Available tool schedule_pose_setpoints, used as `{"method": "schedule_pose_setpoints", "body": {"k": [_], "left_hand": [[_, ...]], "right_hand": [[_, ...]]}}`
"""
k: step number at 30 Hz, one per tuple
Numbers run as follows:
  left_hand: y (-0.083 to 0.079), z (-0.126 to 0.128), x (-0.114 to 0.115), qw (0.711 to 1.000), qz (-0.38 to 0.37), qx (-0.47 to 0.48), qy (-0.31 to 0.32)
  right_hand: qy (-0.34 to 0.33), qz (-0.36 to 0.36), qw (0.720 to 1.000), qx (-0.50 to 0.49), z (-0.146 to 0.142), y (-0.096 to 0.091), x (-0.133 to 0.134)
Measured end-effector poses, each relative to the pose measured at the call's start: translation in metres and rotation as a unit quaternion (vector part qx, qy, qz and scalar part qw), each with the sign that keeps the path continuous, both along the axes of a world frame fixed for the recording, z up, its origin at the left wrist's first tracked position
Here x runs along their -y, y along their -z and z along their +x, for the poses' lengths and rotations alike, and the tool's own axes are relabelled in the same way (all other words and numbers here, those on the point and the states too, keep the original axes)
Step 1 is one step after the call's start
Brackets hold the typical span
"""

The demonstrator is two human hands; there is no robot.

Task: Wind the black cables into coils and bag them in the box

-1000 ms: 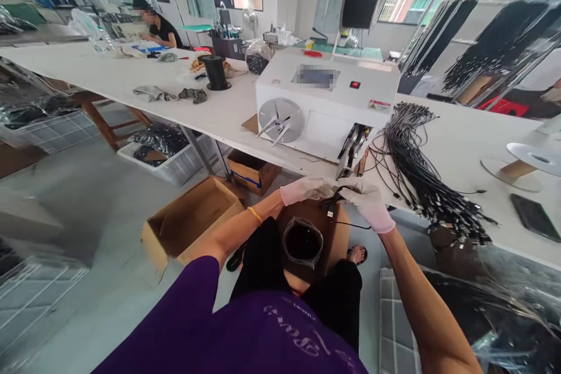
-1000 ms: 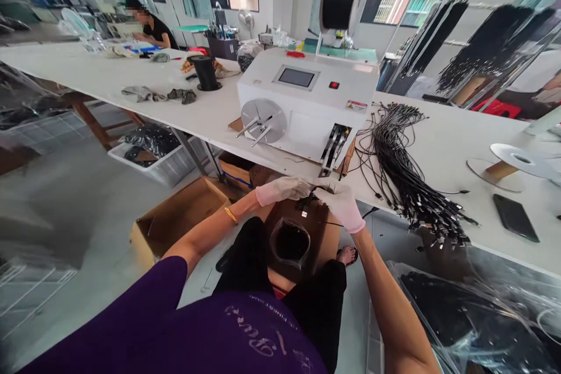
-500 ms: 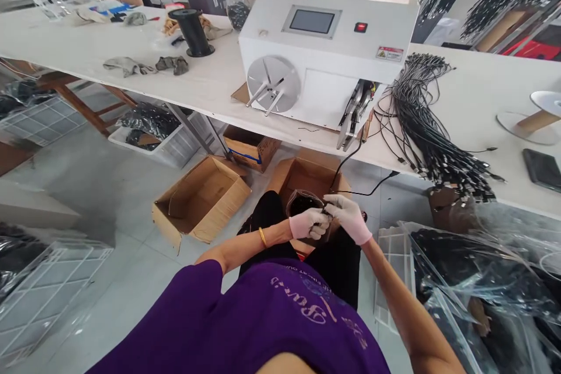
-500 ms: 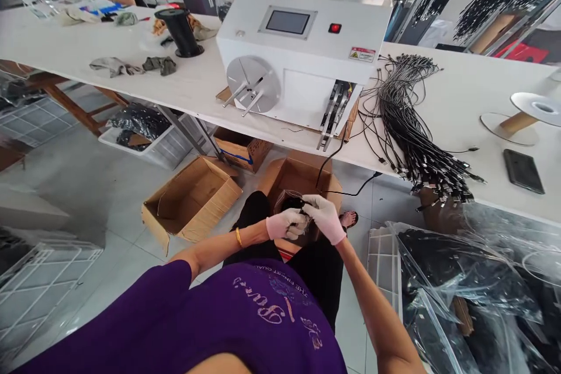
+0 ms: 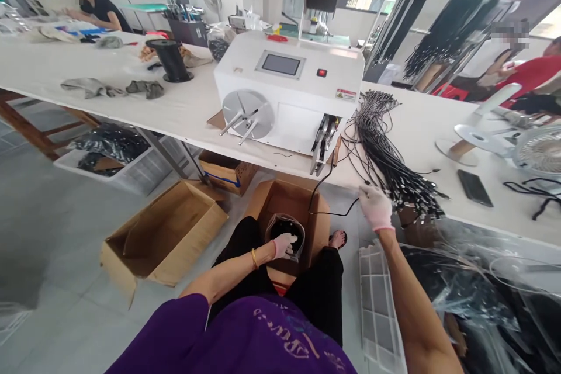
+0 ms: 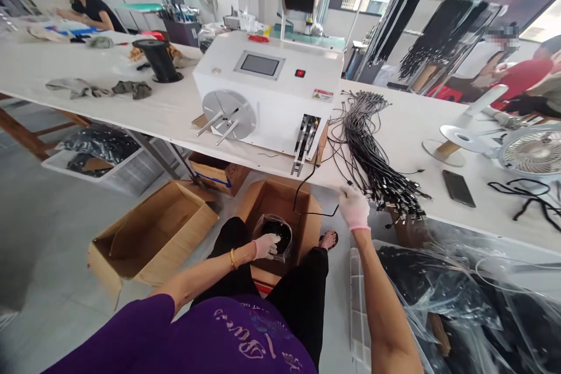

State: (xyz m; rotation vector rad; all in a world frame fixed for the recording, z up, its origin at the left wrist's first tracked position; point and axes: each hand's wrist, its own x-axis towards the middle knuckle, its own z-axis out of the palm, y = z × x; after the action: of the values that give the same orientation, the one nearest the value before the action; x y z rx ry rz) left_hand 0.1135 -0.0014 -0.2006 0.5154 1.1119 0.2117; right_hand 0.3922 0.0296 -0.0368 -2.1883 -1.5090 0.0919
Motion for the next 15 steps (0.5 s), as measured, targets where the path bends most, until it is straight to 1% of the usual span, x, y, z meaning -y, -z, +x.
{"method": "schedule_pose_setpoints", "body": {"k": [2, 4, 6, 7, 8, 10, 12, 14, 15], "left_hand": [[-0.004, 0.009, -0.003, 1.0, 0.014, 0.013, 0.014], [-0.012, 0.019, -0.008, 0.999, 0.029, 0.04, 0.023], [-0.027, 0.029, -0.015, 0.996, 0.041, 0.072, 0.028], [-0.037, 0.033, -0.019, 0.995, 0.047, 0.089, 0.028], [-0.047, 0.038, -0.024, 0.993, 0.05, 0.107, 0.023], [-0.069, 0.046, -0.031, 0.987, 0.049, 0.156, 0.009], [-0.089, 0.053, -0.032, 0.977, 0.038, 0.208, 0.006], [-0.101, 0.058, -0.026, 0.972, 0.025, 0.233, 0.019], [-0.104, 0.059, -0.02, 0.971, 0.022, 0.235, 0.025]], "right_hand": [[0.049, -0.064, 0.994, 0.073, 0.018, -0.017, -0.029], [0.077, -0.114, 0.986, 0.093, 0.025, -0.028, -0.048], [0.081, -0.121, 0.985, 0.098, 0.019, -0.031, -0.051], [0.079, -0.114, 0.986, 0.097, 0.011, -0.029, -0.046], [0.075, -0.112, 0.986, 0.095, -0.001, -0.025, -0.037], [0.049, -0.113, 0.989, 0.08, -0.031, -0.012, -0.009], [-0.018, -0.119, 0.992, 0.04, -0.067, 0.006, 0.029], [-0.054, -0.118, 0.991, 0.044, -0.099, 0.02, 0.067], [-0.072, -0.118, 0.989, 0.056, -0.111, 0.023, 0.084]]}}
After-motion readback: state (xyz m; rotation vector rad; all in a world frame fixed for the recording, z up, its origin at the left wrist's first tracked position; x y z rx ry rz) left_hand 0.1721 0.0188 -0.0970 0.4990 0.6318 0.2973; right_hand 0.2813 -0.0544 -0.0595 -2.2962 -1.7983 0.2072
